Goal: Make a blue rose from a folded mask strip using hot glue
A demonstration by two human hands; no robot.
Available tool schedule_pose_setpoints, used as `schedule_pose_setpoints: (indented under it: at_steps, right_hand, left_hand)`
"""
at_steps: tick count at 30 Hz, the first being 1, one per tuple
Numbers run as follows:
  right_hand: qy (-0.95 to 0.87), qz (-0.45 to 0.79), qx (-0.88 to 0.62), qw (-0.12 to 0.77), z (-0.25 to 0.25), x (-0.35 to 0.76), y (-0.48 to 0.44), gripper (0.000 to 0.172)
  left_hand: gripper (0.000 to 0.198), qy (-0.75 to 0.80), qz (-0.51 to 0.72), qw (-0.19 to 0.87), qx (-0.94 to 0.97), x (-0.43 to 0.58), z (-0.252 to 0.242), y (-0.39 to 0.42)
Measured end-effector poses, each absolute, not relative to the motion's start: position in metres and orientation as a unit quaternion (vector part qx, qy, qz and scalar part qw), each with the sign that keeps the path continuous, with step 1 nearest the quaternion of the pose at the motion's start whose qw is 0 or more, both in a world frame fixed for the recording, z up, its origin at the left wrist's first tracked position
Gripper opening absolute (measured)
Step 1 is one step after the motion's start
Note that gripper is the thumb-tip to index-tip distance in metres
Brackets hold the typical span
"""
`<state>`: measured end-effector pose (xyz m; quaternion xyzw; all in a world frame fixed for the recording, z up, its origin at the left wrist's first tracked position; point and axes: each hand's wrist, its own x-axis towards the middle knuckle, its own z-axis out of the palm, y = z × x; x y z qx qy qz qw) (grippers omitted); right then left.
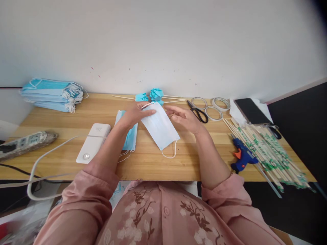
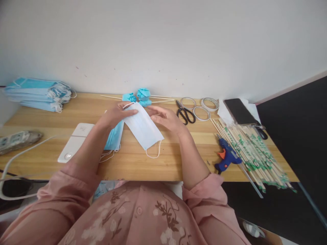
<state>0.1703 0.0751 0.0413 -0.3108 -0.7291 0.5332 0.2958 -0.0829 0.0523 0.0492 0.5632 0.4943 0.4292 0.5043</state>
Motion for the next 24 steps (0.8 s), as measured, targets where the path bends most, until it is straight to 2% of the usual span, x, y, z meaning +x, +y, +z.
schedule_pose_setpoints:
  at_steps: [3, 5, 9, 13, 16, 20, 24]
  right_hand:
    - [-0.710, 0.541, -0.348, 0.287, 0.034, 0.155, 0.069, 0.050]
    - [-0.666, 0.548, -0.398, 0.311, 0.029, 0.147, 0.067, 0.045]
    - [-0.542, 0.601, -0.421, 0.409, 0.025, 0.140, 0.068, 0.046]
    - [-0.496, 0.628, -0.406, 0.441, 0.026, 0.139, 0.071, 0.054]
    - [-0.483, 0.633, -0.396, 0.456, 0.027, 0.138, 0.072, 0.055]
    - [-0.472, 0.630, -0.402, 0.468, 0.024, 0.137, 0.074, 0.049]
    - [-0.496, 0.599, -0.420, 0.467, 0.018, 0.132, 0.073, 0.046]
  left_hand:
    - [0.036, 0.479, 0.387, 0.508, 0.603, -0.073, 0.050, 0.049]
    - [0.042, 0.468, 0.422, 0.507, 0.588, -0.069, 0.051, 0.048]
    - [0.079, 0.416, 0.540, 0.548, 0.484, -0.068, 0.052, 0.049]
    - [0.104, 0.398, 0.500, 0.637, 0.431, -0.066, 0.049, 0.048]
    - [0.101, 0.433, 0.434, 0.657, 0.438, -0.061, 0.045, 0.047]
    - [0.078, 0.458, 0.434, 0.635, 0.446, -0.058, 0.042, 0.046]
    - [0.072, 0.491, 0.410, 0.626, 0.446, -0.056, 0.039, 0.044]
